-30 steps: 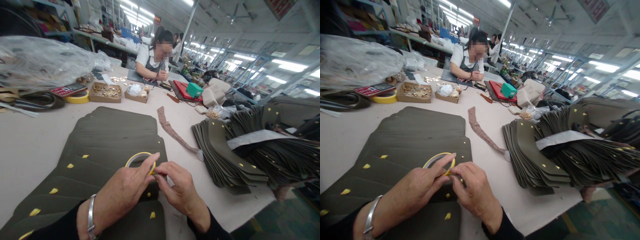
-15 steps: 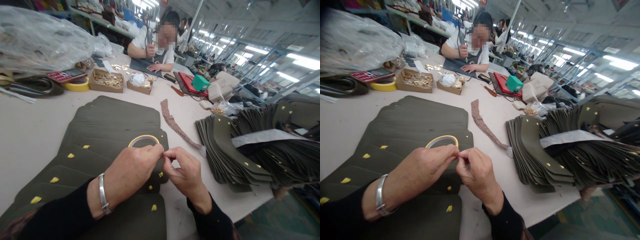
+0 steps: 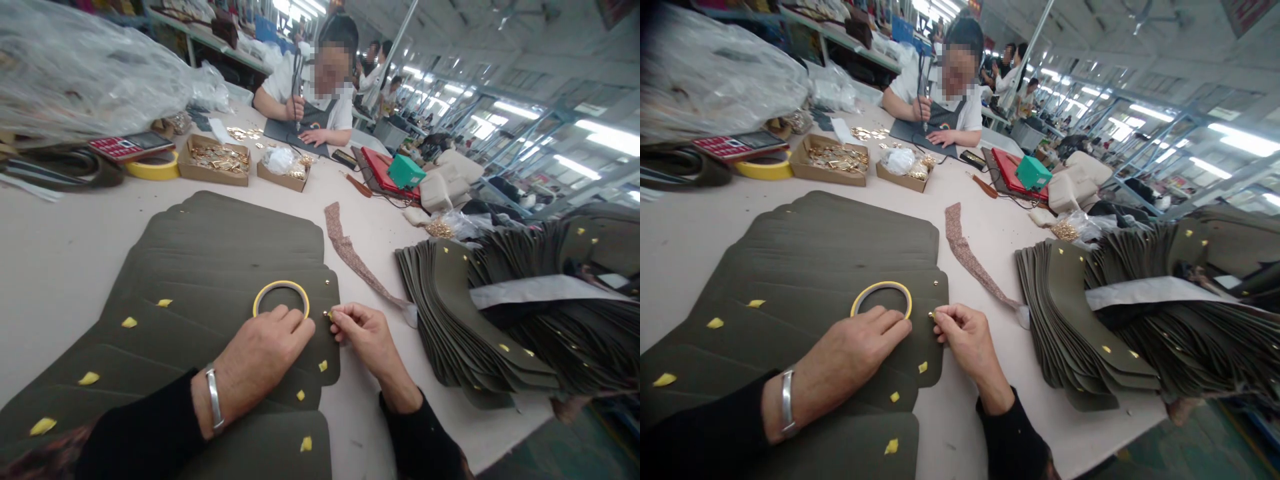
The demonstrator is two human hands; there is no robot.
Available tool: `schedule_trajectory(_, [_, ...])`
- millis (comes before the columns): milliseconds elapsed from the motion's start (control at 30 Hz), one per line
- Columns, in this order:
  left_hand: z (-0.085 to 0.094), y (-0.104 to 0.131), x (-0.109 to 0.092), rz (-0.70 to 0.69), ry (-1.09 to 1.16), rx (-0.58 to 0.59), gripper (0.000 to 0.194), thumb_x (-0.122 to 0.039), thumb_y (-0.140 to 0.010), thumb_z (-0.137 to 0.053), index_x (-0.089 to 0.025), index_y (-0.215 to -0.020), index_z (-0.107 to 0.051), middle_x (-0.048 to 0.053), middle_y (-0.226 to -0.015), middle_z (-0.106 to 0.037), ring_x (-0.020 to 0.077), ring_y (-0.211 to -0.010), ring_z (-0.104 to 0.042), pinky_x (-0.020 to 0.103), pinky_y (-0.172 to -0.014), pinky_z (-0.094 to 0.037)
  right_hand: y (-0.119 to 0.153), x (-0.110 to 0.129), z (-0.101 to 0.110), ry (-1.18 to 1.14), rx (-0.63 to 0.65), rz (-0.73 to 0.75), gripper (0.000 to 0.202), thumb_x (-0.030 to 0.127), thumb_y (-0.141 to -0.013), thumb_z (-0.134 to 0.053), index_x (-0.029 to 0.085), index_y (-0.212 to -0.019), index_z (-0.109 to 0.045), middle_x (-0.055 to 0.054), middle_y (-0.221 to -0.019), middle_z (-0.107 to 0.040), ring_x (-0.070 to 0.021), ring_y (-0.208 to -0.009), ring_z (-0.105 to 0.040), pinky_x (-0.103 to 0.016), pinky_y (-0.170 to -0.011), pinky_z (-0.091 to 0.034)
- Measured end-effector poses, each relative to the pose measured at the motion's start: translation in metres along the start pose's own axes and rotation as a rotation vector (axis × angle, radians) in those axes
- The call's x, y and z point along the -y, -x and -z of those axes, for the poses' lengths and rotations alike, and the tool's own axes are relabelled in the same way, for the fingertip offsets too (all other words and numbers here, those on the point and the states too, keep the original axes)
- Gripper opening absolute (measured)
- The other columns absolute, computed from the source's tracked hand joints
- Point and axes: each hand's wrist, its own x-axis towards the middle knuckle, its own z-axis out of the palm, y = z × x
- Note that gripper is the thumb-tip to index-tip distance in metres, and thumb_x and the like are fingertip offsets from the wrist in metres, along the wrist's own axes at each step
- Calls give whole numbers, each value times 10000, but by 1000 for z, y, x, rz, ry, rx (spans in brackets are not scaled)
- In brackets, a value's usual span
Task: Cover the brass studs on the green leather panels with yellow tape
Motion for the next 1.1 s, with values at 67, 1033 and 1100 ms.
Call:
schedule_trajectory(67, [-8,0,2,-7,-11,45,82,-121,-899,-523,-193,-916,-558,41,-911,-602,205,-816,-532,307,-669,-461,-1,-4,-2,72,-11,28,276,402,-772,-701,128,-808,-716,-14,-620,-655,-110,-519,-588,-210,-492,-499])
schedule_trajectory(1033, [-17,1,4,20,97,43,87,-111,-899,-508,-186,-896,-552,39,-903,-591,230,-828,-525,360,-684,-519,3,16,2,1223,253,862,195,104,-946,-459,137,-977,-649,-99,-891,-662,-218,-822,-614,-317,-714,-519])
schedule_trajectory(1100, [-17,2,5,15,104,44,92,-113,-902,-501,-189,-890,-553,36,-901,-593,231,-827,-530,363,-684,-521,-2,21,-4,1274,266,774,179,100,-935,-486,134,-945,-661,-95,-865,-668,-223,-799,-621,-317,-703,-512])
